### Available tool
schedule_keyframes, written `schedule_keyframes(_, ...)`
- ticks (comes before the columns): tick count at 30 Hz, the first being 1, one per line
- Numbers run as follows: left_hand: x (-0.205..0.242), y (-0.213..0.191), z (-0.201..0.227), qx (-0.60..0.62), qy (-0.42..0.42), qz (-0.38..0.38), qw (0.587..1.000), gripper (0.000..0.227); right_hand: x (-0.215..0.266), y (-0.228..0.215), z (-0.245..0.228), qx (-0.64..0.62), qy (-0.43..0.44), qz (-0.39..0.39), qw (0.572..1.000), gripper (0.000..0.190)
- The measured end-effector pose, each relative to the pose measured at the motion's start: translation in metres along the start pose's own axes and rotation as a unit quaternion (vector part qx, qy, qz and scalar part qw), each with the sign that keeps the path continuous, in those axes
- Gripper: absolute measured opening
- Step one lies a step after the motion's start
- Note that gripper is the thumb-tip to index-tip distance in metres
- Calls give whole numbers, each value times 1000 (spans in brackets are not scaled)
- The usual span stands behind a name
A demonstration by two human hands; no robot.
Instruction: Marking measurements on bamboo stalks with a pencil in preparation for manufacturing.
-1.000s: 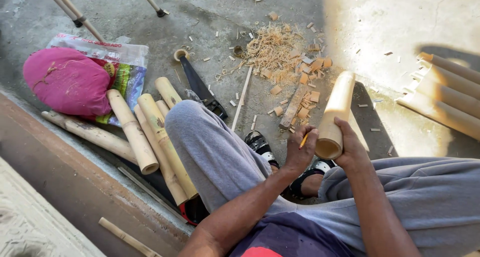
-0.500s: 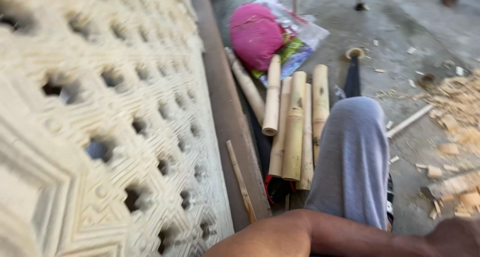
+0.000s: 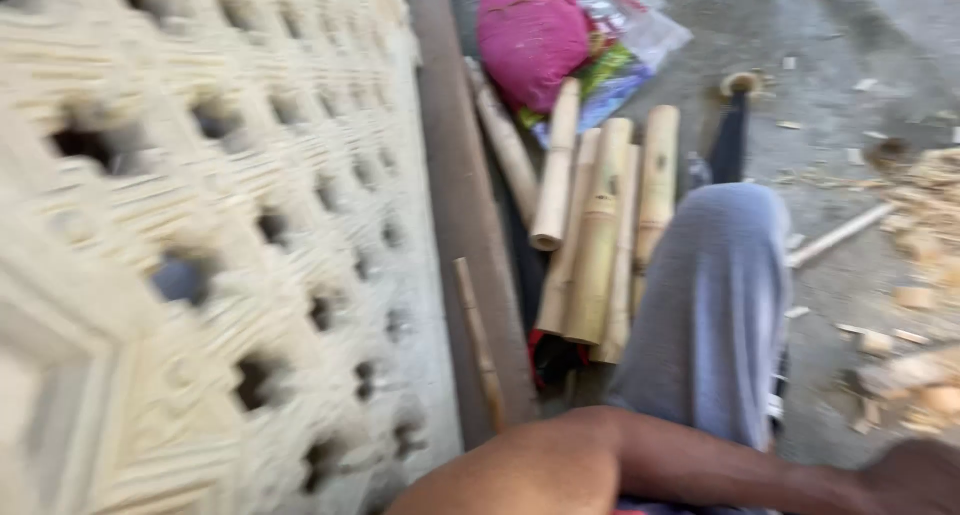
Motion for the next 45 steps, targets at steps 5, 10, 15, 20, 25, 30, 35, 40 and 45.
schedule_keyframes(5, -45, -77, 61, -29, -4, -84, 996, 37, 78, -66, 3, -18, -139, 128, 982, 53)
schedule_keyframes(10, -62, -94, 86, 354, -273, -46, 893, 17, 75, -41, -9, -48, -143, 268, 952, 47)
schedule_keyframes(15, -79, -110, 116, 321, -296, -91, 895, 14, 70, -42, -4, -80, -100, 274, 953, 45)
schedule_keyframes(20, -83, -113, 131, 441, -367, -161, 803, 16, 72, -28, -11, -86, -126, 237, 960, 55)
schedule_keyframes(25, -87, -101, 128, 378, -356, -199, 831, 17, 72, -20, -14, -112, -134, 272, 946, 52)
schedule_keyframes(30, -96, -90, 127, 304, -296, -219, 879, 16, 78, -6, -29, -182, -143, 282, 931, 52)
schedule_keyframes(35, -101, -81, 125, 318, -304, -228, 869, 14, 77, 5, -36, -203, -160, 290, 921, 53)
schedule_keyframes(40, -103, -76, 121, 288, -283, -227, 886, 13, 76, 4, -36, -192, -154, 293, 924, 53)
schedule_keyframes(45, -104, -75, 119, 266, -283, -241, 889, 14, 76, 5, -36, -179, -153, 298, 925, 51)
Point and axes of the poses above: each hand's wrist, its own x-axis away from the middle knuckle, its own y-axis out of the palm, z = x × y, the point moved 1 cm from there along -x, towards the middle knuckle, and after that the axes turned 7 degrees about -z, right-handed, at the moved point
